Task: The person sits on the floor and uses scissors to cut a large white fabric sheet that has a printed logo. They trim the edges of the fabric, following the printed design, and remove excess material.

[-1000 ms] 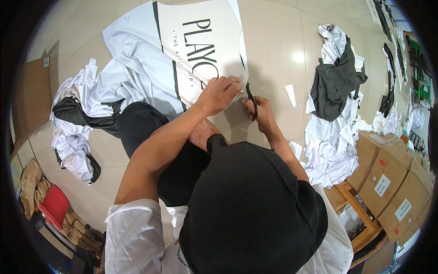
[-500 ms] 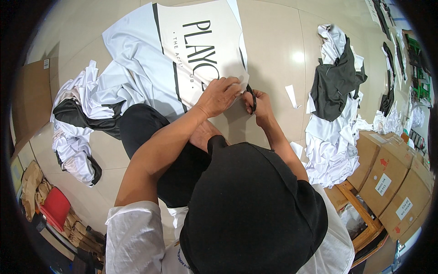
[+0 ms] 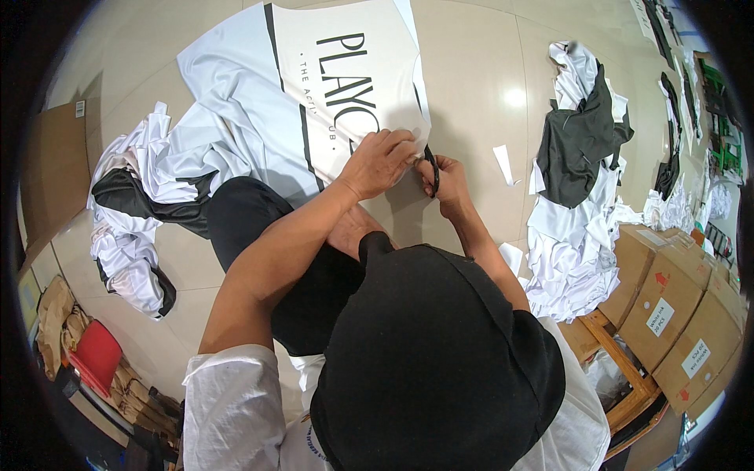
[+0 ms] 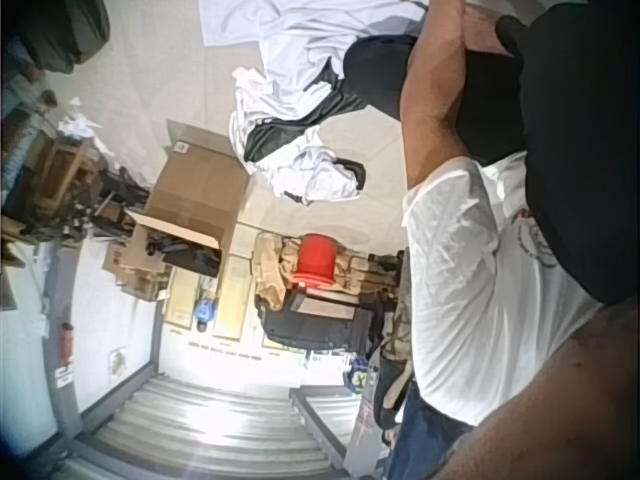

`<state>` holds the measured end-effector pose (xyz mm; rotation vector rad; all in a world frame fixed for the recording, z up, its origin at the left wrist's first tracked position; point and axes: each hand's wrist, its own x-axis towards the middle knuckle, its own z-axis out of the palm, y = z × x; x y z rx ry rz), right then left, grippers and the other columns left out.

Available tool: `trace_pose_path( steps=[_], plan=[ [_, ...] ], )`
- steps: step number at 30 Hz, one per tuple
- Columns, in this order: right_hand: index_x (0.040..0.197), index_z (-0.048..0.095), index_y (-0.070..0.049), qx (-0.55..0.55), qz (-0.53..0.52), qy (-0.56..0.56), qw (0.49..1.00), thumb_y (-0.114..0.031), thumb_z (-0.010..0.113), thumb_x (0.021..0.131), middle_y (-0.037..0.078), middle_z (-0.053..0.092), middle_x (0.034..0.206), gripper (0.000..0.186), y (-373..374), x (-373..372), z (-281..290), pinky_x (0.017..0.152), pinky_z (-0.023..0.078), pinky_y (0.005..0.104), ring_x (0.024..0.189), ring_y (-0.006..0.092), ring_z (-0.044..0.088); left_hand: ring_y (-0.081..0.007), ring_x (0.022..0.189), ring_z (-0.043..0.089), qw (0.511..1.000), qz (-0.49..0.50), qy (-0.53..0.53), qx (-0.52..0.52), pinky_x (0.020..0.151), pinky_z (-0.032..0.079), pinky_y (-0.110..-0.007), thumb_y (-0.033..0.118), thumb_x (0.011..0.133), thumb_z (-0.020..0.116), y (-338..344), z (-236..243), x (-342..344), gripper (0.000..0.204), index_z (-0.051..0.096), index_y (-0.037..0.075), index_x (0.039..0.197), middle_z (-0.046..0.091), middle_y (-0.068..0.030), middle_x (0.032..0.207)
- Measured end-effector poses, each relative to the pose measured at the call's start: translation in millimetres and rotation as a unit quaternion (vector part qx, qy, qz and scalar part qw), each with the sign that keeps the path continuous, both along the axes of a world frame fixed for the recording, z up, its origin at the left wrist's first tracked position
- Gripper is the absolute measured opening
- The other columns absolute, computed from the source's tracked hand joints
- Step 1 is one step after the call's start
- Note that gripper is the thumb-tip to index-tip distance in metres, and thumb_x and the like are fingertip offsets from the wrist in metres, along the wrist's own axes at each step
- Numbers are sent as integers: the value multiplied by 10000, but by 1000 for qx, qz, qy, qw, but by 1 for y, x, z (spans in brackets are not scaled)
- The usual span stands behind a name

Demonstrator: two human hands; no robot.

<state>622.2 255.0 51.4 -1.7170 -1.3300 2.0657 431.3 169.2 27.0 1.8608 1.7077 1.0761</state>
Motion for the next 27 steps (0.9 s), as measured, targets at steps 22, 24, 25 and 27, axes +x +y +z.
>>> trace_pose_path(
  steps=[22, 24, 25, 27],
  plan=[
    [772, 633, -73, 6, -5, 11, 1000, -263, 773, 879, -12, 566, 639, 259, 13, -10, 9, 513, 349, 285, 530, 103, 503, -311, 1295, 577, 999, 15, 33, 29, 1084, 440, -458, 213, 1055, 682, -3, 1, -2, 263, 627, 143, 1303, 623, -32, 1431],
    [772, 633, -71, 6, -6, 14, 1000, -262, 771, 882, -11, 567, 639, 260, 13, -14, 11, 514, 351, 285, 532, 103, 504, -310, 1296, 577, 999, 16, 30, 25, 1086, 439, -457, 212, 1058, 678, -3, 2, -3, 265, 624, 147, 1309, 623, -28, 1434],
    [772, 634, -71, 4, -11, 16, 1000, -262, 771, 883, -10, 568, 640, 261, 13, -15, 12, 514, 352, 285, 532, 103, 504, -309, 1297, 577, 999, 17, 28, 24, 1087, 438, -457, 212, 1060, 676, -3, 1, -3, 266, 623, 149, 1312, 623, -26, 1436],
    [772, 634, -70, 3, -15, 18, 1000, -258, 770, 886, -8, 570, 641, 259, 13, -16, 12, 513, 353, 285, 533, 102, 506, -331, 1272, 583, 999, 15, 15, 28, 1090, 426, -488, 206, 1066, 663, -3, 0, -3, 283, 612, 148, 1339, 639, -53, 1414]
  ],
)
